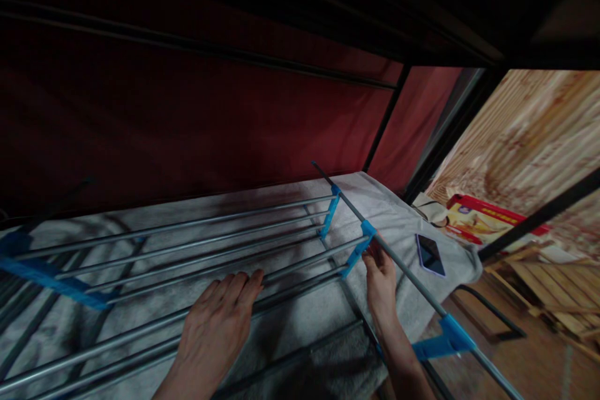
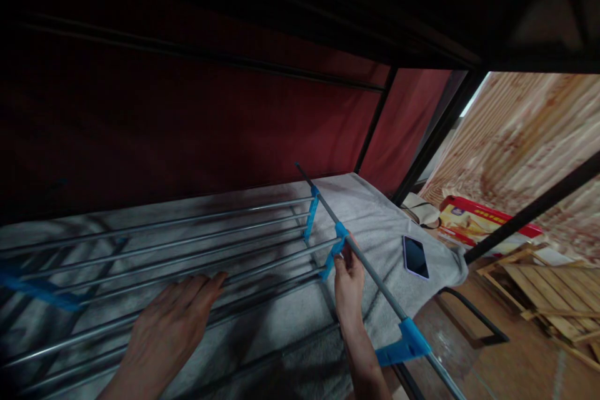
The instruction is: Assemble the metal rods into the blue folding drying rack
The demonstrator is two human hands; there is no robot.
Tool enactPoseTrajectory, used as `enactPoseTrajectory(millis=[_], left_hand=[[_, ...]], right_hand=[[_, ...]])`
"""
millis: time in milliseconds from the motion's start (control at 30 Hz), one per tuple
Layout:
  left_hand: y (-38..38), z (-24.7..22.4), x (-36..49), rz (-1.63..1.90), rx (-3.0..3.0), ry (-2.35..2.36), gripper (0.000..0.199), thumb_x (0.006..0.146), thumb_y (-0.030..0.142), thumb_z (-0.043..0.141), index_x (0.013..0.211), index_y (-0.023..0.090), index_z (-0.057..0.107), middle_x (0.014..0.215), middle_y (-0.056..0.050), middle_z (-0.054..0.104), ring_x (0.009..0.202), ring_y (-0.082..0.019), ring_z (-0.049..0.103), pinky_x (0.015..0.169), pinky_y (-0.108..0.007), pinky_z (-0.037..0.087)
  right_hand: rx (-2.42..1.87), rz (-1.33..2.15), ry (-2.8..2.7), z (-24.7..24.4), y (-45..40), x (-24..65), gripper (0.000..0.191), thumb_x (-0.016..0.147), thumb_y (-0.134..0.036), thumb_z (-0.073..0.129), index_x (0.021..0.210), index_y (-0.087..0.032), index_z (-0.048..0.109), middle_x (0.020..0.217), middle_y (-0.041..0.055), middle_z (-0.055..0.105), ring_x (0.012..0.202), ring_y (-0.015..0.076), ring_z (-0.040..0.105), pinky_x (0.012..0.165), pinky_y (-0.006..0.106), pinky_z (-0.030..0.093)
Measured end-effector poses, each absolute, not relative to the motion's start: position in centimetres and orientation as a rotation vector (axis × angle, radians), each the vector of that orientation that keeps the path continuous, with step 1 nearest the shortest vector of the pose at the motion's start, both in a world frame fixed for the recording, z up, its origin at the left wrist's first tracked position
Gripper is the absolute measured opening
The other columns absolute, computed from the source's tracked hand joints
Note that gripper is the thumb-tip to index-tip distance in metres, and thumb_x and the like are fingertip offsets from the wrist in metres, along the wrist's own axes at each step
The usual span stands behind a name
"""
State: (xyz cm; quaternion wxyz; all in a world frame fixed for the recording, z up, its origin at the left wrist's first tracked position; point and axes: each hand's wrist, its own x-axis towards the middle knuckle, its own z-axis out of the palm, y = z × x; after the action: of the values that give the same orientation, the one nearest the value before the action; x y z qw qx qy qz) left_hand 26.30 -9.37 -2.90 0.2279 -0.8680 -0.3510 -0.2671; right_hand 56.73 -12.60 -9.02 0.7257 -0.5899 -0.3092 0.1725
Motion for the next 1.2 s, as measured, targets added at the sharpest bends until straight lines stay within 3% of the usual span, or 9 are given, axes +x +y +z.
enactPoseTrajectory(millis=[400,700,933,1100,1200], left_hand=[[-8.6,-2.3,26.0,-0.697,-2.481,-0.989,0.043,0.083,0.000,0.039,0.109,0.017,0.068,0.090,-0.009,0.070,0.076,-0.022,0.066,0.070,-0.035,0.049],[-8.4,-1.7,26.2,-0.691,-2.491,-0.986,0.036,0.088,0.006,0.039,0.105,0.018,0.068,0.086,-0.008,0.070,0.072,-0.021,0.068,0.064,-0.032,0.050],[-8.4,-2.0,26.1,-0.675,-2.523,-1.027,0.036,0.091,0.008,0.039,0.109,0.018,0.068,0.091,-0.009,0.071,0.077,-0.020,0.068,0.069,-0.031,0.051],[-8.4,-2.3,26.3,-0.754,-2.469,-0.943,0.031,0.100,0.029,0.045,0.122,0.019,0.064,0.094,-0.008,0.070,0.077,-0.021,0.066,0.069,-0.032,0.049],[-8.5,-2.5,26.4,-0.718,-2.427,-0.941,0.026,0.099,0.026,0.049,0.118,0.021,0.066,0.090,-0.006,0.069,0.075,-0.021,0.065,0.068,-0.032,0.046]], right_hand=[[-1.284,0.401,-0.680,-9.3,-12.6,56.8,0.060,0.077,-0.037,0.066,0.135,-0.025,0.058,0.143,0.0066,0.057,0.129,0.0253,0.054,0.115,0.044,0.035],[-1.321,0.379,-0.684,-9.1,-12.7,56.7,0.059,0.078,-0.038,0.066,0.134,-0.023,0.059,0.140,0.0082,0.059,0.127,0.0258,0.056,0.115,0.045,0.036],[-1.311,0.370,-0.691,-8.9,-12.5,56.6,0.060,0.077,-0.038,0.064,0.135,-0.023,0.059,0.140,0.0079,0.059,0.128,0.0251,0.055,0.115,0.044,0.036],[-1.290,0.369,-0.687,-8.9,-12.4,56.7,0.058,0.077,-0.038,0.064,0.133,-0.023,0.061,0.138,0.0073,0.061,0.127,0.0251,0.057,0.114,0.044,0.037],[-1.294,0.369,-0.678,-8.7,-12.5,56.7,0.057,0.077,-0.037,0.065,0.132,-0.024,0.061,0.137,0.0069,0.062,0.125,0.0251,0.058,0.114,0.044,0.038]])
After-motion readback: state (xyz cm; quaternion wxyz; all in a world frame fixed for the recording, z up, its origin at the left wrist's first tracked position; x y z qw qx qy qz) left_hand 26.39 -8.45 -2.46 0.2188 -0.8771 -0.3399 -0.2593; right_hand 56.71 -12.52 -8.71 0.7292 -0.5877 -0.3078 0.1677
